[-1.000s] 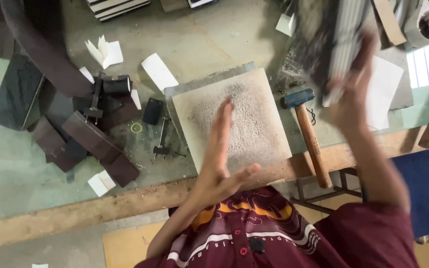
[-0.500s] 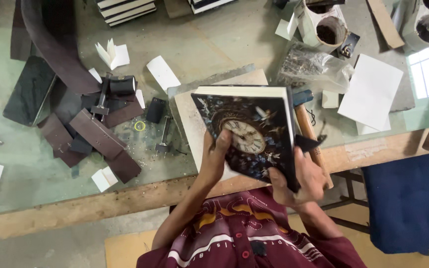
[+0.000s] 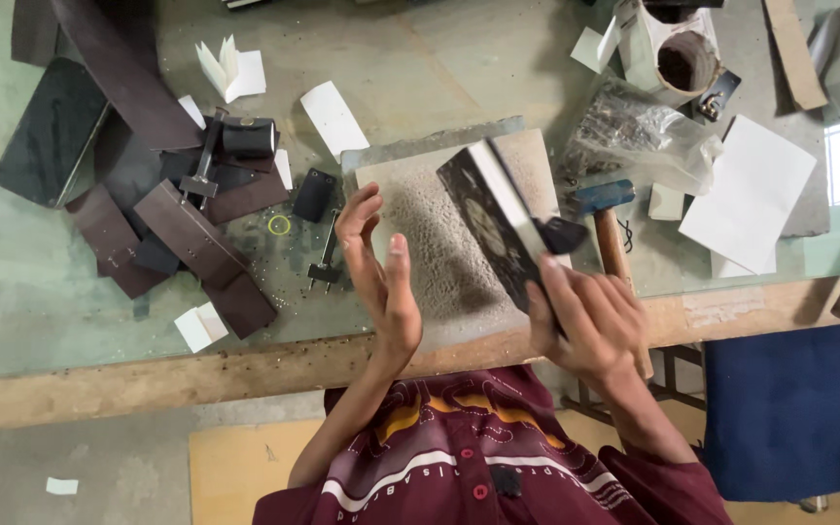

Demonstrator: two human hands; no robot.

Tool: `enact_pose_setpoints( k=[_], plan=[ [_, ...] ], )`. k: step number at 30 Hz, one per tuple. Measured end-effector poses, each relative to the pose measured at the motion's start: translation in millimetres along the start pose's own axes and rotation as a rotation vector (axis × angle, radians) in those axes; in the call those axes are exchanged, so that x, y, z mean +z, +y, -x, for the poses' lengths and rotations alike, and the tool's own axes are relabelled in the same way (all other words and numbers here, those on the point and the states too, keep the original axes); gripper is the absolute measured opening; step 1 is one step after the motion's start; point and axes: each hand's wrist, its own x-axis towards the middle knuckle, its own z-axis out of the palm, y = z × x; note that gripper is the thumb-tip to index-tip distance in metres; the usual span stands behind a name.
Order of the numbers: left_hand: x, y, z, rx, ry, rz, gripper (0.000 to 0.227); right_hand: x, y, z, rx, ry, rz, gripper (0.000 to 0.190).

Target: The person assembles a book by placing a decorative cover onto a book block, tapping it with a hammer, and using a small tool to adjust the cover. The person repeats this process for multiple books, stacking the finished ones on the table.

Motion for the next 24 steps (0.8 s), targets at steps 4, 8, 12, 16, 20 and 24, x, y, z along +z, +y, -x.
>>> enact_pose_setpoints(
  k=[4, 8, 12, 16, 20, 24],
  plan=[
    [-2.4, 4.3, -0.3, -0.122, -0.018, 0.085, 0.056, 20.3, 10.4, 19.3, 0.103, -0.032, -0.036, 0.028],
    [3.3, 22.5, -0.6, -0.577, -0.112, 0.292, 0.076, 38.4, 3.5, 35.9, 0.403, 0.293, -0.412, 0.025],
    [1.2, 42.0, 11.8, -0.491, -0.272, 0.339, 0.067, 39.7, -9.2, 55.9, 0.576, 0.332, -0.543, 0.046],
    [-2.2, 37.8, 24.7, -0.234, -0.425, 0.311, 0.051, 25.6, 8.6, 77.4, 0.686, -0.092, -0.858, 0.028],
    [0.8, 28.1, 22.7, -0.03, -0.496, 0.109, 0.052, 28.2, 25.2, 79.2, 0.502, -0.38, -0.453, 0.039],
    [5.4, 25.8, 29.9, 0.224, -0.444, 0.002, 0.055, 26.0, 27.2, 73.4, 0.519, -0.307, -0.56, 0.049]
  ],
)
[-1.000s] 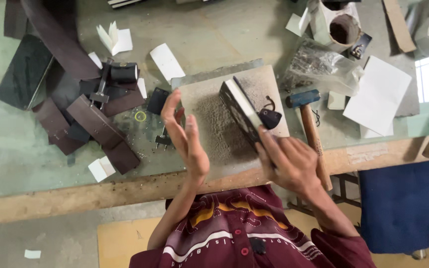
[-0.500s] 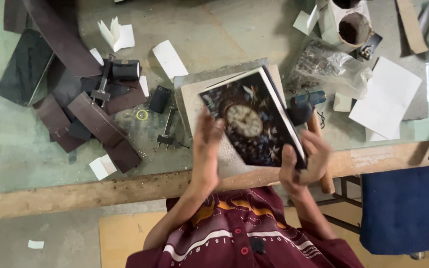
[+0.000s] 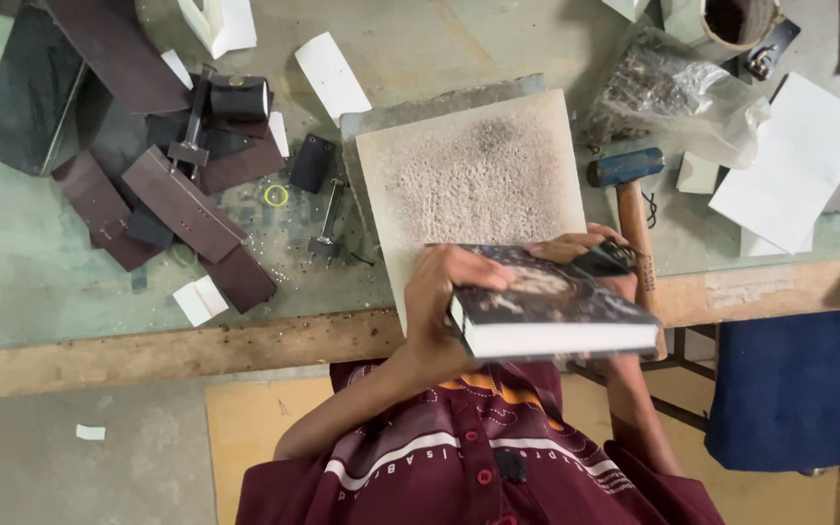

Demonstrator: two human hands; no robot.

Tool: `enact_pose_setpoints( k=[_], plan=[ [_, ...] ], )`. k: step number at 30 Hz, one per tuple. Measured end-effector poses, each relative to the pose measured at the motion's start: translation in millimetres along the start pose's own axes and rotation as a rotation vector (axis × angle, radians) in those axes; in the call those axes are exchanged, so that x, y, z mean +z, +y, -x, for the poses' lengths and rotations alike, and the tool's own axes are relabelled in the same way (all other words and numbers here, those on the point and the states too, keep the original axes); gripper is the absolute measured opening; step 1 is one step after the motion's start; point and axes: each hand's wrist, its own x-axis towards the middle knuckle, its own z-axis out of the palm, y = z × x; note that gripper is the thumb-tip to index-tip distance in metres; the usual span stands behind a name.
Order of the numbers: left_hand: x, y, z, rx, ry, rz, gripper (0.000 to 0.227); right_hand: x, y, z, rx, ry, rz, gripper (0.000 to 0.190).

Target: The person assembles a book by placing a decorative cover onto a book block, tapping it with a hammer, and using a small tool to adjust the cover. The person repeats this process for multiple books, stacking the finished ones on the table.

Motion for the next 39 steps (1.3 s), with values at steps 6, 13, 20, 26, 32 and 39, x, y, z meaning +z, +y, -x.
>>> enact_pose_setpoints(
  k=[6, 13, 20, 26, 32, 39],
  plan=[
    [-3.8, -10.2, 7.2, -0.265, 0.012, 0.323, 0.049, -9.4, -20.9, -16.9, -0.023, -0.148, 0.333, 0.031],
    [-8.6, -19.4, 12.0, -0.183, -0.01, 0.356, 0.057, -1.0, -22.1, -16.4, -0.05, -0.074, 0.255, 0.031],
    [-59.3, -3.0, -13.3, 0.063, -0.141, 0.406, 0.073, -27.0, -28.3, -37.5, -0.159, 0.005, 0.143, 0.017],
    [-99.9, -3.3, -19.7, -0.164, -0.293, -0.313, 0.049, -75.1, -58.0, -43.4, -0.332, 0.032, 0.26, 0.028],
    [-82.6, -27.3, -11.4, -0.258, -0.373, -0.475, 0.054, -63.0, -61.9, -51.3, -0.283, -0.171, 0.345, 0.023],
    [-90.8, -21.6, -4.0, -0.249, -0.357, -0.48, 0.051, -68.5, -59.6, -52.8, -0.359, -0.2, 0.341, 0.018]
  ],
)
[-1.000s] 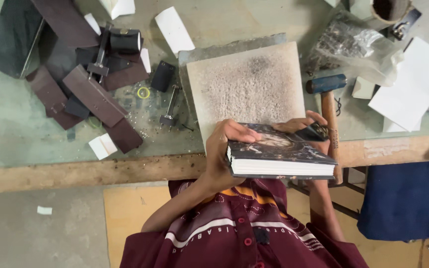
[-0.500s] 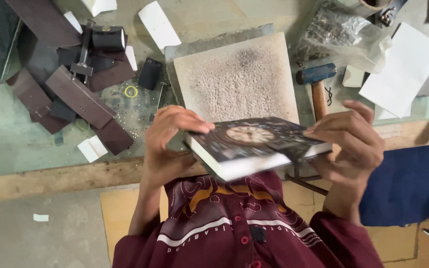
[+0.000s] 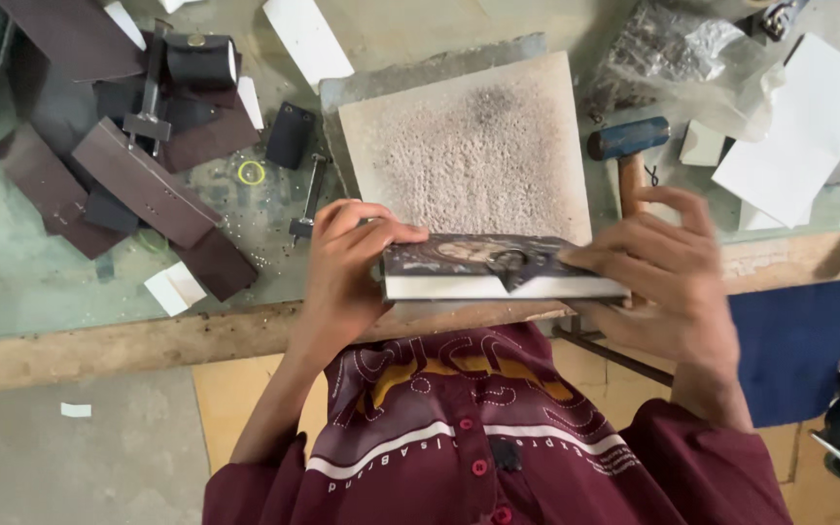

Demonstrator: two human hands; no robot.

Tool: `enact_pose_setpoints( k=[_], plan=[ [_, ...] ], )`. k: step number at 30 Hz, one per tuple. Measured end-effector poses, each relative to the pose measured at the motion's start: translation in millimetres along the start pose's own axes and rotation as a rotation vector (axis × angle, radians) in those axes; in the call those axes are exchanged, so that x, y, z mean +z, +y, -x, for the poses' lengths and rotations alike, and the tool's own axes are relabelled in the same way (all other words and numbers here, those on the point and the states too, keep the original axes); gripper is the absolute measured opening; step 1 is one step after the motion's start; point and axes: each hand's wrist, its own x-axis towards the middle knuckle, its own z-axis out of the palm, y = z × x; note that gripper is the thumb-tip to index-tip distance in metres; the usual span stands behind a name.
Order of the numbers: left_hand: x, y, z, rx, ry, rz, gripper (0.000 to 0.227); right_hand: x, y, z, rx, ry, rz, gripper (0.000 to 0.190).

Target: The person assembles a book by placing a decorative cover onto a book block, tapping it with a hammer, and using a small tool to adjust the cover. The person repeats this process for multiple books, stacking the finished ones on the table.

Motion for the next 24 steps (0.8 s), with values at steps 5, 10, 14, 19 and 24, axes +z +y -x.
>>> enact_pose_setpoints(
  k=[5, 10, 14, 19, 24],
  plan=[
    [6.7, -5.1, -11.3, 0.022, 0.031, 0.037, 0.044, 4.1, -0.1, -1.1, 0.056, -0.066, 0.041, 0.021],
    [1.3, -2.6, -6.6, 0.023, -0.007, -0.01, 0.047, -4.6, 2.5, -8.1, 0.003, -0.066, 0.015, 0.022],
    [3.3, -0.7, -8.9, -0.008, -0.013, 0.036, 0.043, -1.1, 3.5, -12.8, 0.016, -0.136, 0.028, 0.025],
    [-0.3, 0.3, -10.2, -0.004, -0.056, 0.02, 0.038, -1.5, -0.1, -9.4, 0.114, -0.169, -0.016, 0.031],
    [-7.9, -1.0, -10.4, 0.045, -0.059, 0.125, 0.044, -2.7, 2.8, -6.1, 0.11, -0.163, -0.012, 0.038]
  ],
)
